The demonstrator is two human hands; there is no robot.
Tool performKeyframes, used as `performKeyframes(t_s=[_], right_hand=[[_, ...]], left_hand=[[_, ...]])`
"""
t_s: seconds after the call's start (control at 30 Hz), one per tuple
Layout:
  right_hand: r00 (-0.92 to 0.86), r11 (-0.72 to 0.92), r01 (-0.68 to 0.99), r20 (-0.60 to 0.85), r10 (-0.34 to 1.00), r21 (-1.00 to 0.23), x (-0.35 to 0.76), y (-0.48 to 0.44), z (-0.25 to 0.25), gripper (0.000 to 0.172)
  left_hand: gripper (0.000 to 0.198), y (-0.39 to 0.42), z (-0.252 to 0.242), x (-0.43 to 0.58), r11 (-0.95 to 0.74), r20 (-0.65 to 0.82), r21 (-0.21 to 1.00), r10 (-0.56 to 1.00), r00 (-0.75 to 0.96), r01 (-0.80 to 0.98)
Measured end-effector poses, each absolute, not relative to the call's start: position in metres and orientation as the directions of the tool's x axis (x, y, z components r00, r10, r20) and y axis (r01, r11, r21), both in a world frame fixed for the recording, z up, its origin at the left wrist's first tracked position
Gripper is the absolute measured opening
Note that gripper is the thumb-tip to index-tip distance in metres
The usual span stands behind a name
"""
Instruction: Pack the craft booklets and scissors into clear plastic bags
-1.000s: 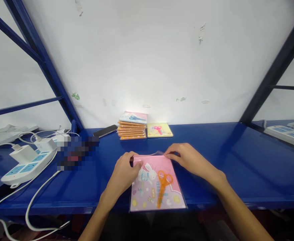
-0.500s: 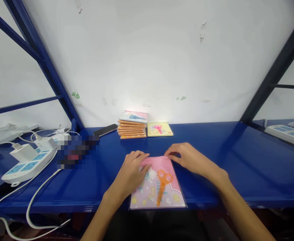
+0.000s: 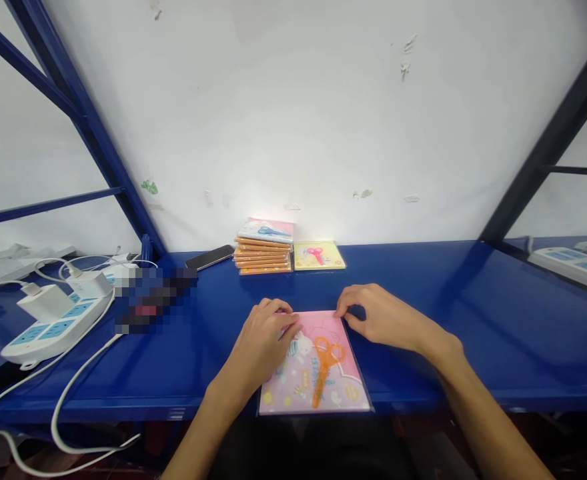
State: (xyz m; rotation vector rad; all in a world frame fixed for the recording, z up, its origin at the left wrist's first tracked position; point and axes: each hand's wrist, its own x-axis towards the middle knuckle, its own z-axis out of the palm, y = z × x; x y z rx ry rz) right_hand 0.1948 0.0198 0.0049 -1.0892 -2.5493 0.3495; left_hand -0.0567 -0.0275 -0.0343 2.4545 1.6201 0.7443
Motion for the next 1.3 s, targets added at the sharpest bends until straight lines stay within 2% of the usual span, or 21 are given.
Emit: performKeyframes(t_s=[0.2, 0.37, 0.53, 0.63, 0.87, 1.0, 1.2, 1.27, 1.3], right_hand=[[-0.675, 0.71, 0.602, 0.242, 0.697, -0.365, 0.177, 0.012, 0.003, 0.035], [-0.619, 0.654, 0.659, 0.226, 0.753, -0.372, 0.17, 0.01, 0.001, 0.035], [-0.647, 0.674, 0.633, 0.218, 0.73, -0.38, 0.162, 0.005, 0.002, 0.037], [-0.603, 0.633, 0.66, 0.218, 0.767, -0.404, 0.163, 0.007, 0.0, 0.04], [-0.613, 0.65, 0.665, 0.228, 0.756, -0.367, 0.156, 0.004, 0.0, 0.038], [-0.561, 0.594, 0.716, 0.205, 0.802, -0.367, 0.162, 0.006, -0.005, 0.039], [-0.463, 0.497, 0.832, 0.186, 0.867, -0.246, 0.198, -0.006, 0.002, 0.029], [-0.345, 0.39, 0.879, 0.198, 0.917, -0.276, 0.215, -0.027, -0.002, 0.027], [-0.272, 0.317, 0.884, 0.173, 0.947, -0.344, 0.223, -0.041, -0.008, 0.033]], left_hand=[[0.032, -0.032, -0.03, -0.055, -0.561, 0.326, 0.354, 0.824, 0.463, 0.748], [0.027, -0.037, -0.023, -0.059, -0.48, 0.288, 0.372, 0.873, 0.393, 0.794], [0.03, -0.039, -0.025, -0.053, -0.539, 0.328, 0.386, 0.839, 0.435, 0.749], [0.03, -0.039, -0.027, -0.053, -0.519, 0.323, 0.351, 0.849, 0.419, 0.78], [0.028, -0.042, -0.029, -0.044, -0.529, 0.35, 0.34, 0.839, 0.417, 0.778], [0.029, -0.042, -0.024, -0.055, -0.43, 0.307, 0.327, 0.891, 0.336, 0.841], [0.026, -0.033, -0.026, -0.072, -0.285, 0.333, 0.318, 0.926, 0.175, 0.904], [0.028, -0.031, -0.03, -0.071, -0.272, 0.344, 0.311, 0.925, 0.159, 0.91], [0.029, -0.031, -0.032, -0.07, -0.274, 0.342, 0.308, 0.925, 0.163, 0.911]])
